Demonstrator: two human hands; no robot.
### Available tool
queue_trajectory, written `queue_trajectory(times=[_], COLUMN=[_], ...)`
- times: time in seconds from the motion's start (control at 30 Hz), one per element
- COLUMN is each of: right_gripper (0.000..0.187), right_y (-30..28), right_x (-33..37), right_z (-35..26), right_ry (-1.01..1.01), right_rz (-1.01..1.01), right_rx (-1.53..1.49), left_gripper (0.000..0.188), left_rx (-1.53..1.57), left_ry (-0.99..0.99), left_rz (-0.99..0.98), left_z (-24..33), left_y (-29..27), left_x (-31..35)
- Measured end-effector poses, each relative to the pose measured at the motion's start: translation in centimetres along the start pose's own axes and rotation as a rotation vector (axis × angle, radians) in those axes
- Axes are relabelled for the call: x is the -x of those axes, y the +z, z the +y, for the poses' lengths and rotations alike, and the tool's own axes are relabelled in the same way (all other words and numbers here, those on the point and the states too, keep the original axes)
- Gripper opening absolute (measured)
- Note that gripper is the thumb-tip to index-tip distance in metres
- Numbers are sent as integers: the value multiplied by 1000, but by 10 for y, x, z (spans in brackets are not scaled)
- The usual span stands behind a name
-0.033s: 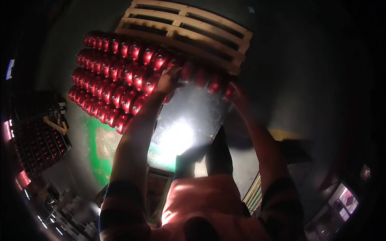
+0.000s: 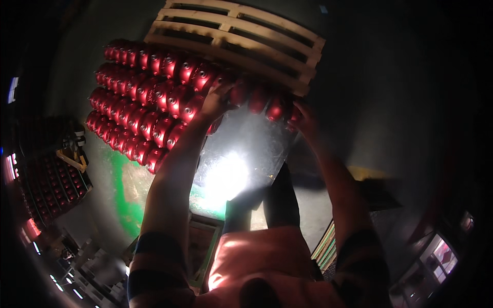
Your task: The person repeatedly picks up red plastic containers from a pallet and places them onto a conveyor belt. The containers are handled one at a time and arranged in rows on the belt.
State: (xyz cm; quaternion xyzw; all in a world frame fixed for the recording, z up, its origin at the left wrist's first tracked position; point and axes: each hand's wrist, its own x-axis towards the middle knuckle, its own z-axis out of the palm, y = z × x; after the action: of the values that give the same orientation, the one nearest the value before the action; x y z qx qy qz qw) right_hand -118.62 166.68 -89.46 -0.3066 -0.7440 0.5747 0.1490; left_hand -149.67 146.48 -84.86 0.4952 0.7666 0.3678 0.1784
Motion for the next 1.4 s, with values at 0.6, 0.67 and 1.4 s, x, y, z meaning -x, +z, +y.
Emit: queue_trajectory(times=[0.6,0.67,1.4], right_gripper=[31,30,30], right_y=[22,29,-32], right_x=[-52,-50,344], right_z=[-56,-47,-214], right_ry=[-245,-267,-121], right_rz=[-121,-88,57], right_rx=[289,280,417], left_gripper=[33,30,26], left_rx=[-63,-80,180], left_ry=[349,385,217], left_rz=[-392,-312,-385], left_z=[22,23,210], left_y=[39,45,-78], left_x=[-77,-71,260])
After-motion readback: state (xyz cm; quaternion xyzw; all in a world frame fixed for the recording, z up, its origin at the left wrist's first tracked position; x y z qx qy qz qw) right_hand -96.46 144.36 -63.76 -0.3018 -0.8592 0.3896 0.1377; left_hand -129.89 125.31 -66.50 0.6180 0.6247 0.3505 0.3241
